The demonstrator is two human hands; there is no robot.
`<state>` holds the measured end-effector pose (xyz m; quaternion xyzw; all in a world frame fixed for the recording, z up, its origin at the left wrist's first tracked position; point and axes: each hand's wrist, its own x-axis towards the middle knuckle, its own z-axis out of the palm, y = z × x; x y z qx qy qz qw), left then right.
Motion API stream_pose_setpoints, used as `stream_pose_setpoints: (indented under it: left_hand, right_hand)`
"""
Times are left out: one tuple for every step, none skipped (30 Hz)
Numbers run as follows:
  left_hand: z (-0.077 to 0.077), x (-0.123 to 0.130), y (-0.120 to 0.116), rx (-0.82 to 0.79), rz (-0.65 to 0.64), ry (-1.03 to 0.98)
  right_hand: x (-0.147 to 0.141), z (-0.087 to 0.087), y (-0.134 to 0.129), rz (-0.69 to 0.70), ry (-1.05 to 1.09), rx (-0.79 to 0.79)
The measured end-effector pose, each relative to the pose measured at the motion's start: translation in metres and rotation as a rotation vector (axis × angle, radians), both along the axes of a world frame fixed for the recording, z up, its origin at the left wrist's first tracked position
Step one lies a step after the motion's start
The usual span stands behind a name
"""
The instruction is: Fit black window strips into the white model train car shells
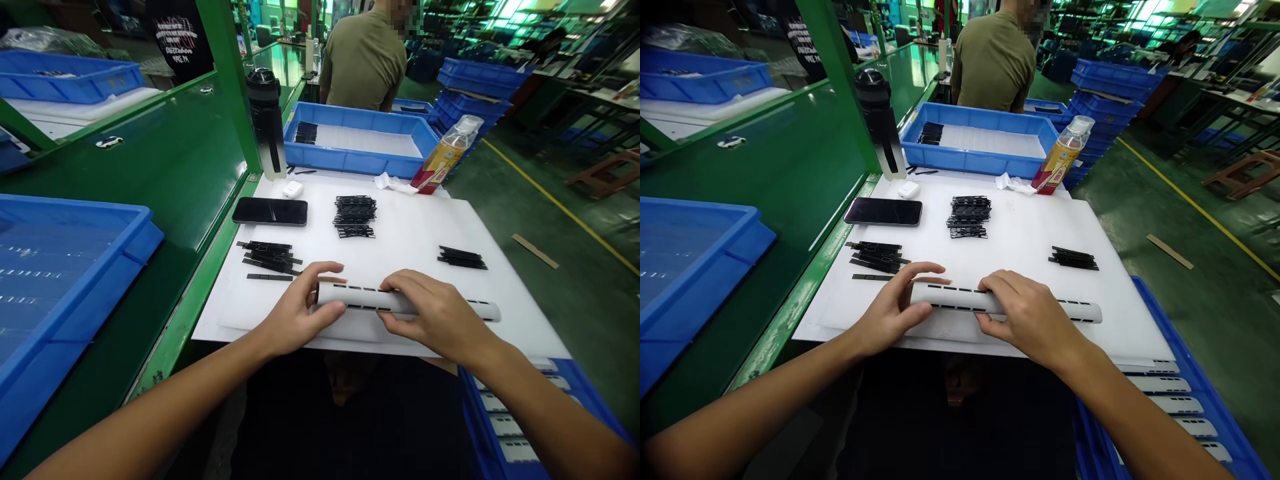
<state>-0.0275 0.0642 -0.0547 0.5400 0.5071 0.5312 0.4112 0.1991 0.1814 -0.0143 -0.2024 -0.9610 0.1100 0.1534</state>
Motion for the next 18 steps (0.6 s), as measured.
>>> stream_pose_setpoints:
  left_hand:
    - [0.000,0.000,0.002,-0.065,0.015,-0.081]
    - [0.000,0.000,0.004,-0.130,0.021,-0.159]
    - [0.000,0.000,0.006,-0.185,0.025,-0.223]
    - [0.000,0.000,0.008,-0.231,0.029,-0.266]
    - [0.000,0.000,0.009,-0.263,0.033,-0.280]
    - [0.000,0.001,0.010,-0.279,0.043,-0.270]
    - [0.001,0.001,0.010,-0.279,0.056,-0.245]
    - [0.001,0.001,0.010,-0.270,0.065,-0.216]
    - [0.001,0.001,0.009,-0.259,0.064,-0.187]
    - [0.001,0.001,0.008,-0.248,0.057,-0.165]
    - [0.002,0.001,0.008,-0.239,0.047,-0.151]
    - [0.002,0.001,0.007,-0.233,0.034,-0.143]
    - [0.001,0.001,0.006,-0.229,0.020,-0.141]
    - [0.001,0.000,0.006,-0.223,0.005,-0.142]
    - [0.001,0.000,0.006,-0.218,-0.009,-0.143]
    - [0.001,-0.001,0.007,-0.212,-0.019,-0.142]
    - [0.001,-0.001,0.007,-0.206,-0.027,-0.141]
    - [0.001,-0.001,0.007,-0.201,-0.031,-0.138]
  right_hand:
    - [-0.003,-0.001,-0.001,0.005,0.020,0.071]
    - [-0.006,0.000,0.000,0.006,0.023,0.117]
    - [-0.009,0.001,0.001,0.018,0.010,0.123]
    - [-0.013,0.003,0.005,0.041,-0.015,0.086]
    - [-0.017,0.005,0.011,0.064,-0.042,0.011]
    - [-0.021,0.007,0.020,0.070,-0.054,-0.083]
    - [-0.025,0.008,0.032,0.050,-0.045,-0.169]
    - [-0.029,0.008,0.046,0.006,-0.020,-0.223]
    - [-0.034,0.006,0.061,-0.052,0.012,-0.238]
    - [-0.039,0.002,0.077,-0.100,0.041,-0.210]
    - [-0.044,-0.003,0.092,-0.114,0.044,-0.168]
    - [-0.049,-0.008,0.106,-0.114,0.028,-0.144]
    - [-0.053,-0.014,0.117,-0.114,0.008,-0.130]
    - [-0.058,-0.019,0.127,-0.118,-0.010,-0.129]
    - [-0.062,-0.024,0.134,-0.132,-0.018,-0.135]
    - [-0.066,-0.028,0.138,-0.152,-0.016,-0.139]
    - [-0.069,-0.030,0.141,-0.170,-0.008,-0.141]
    - [-0.071,-0.031,0.143,-0.183,0.003,-0.142]
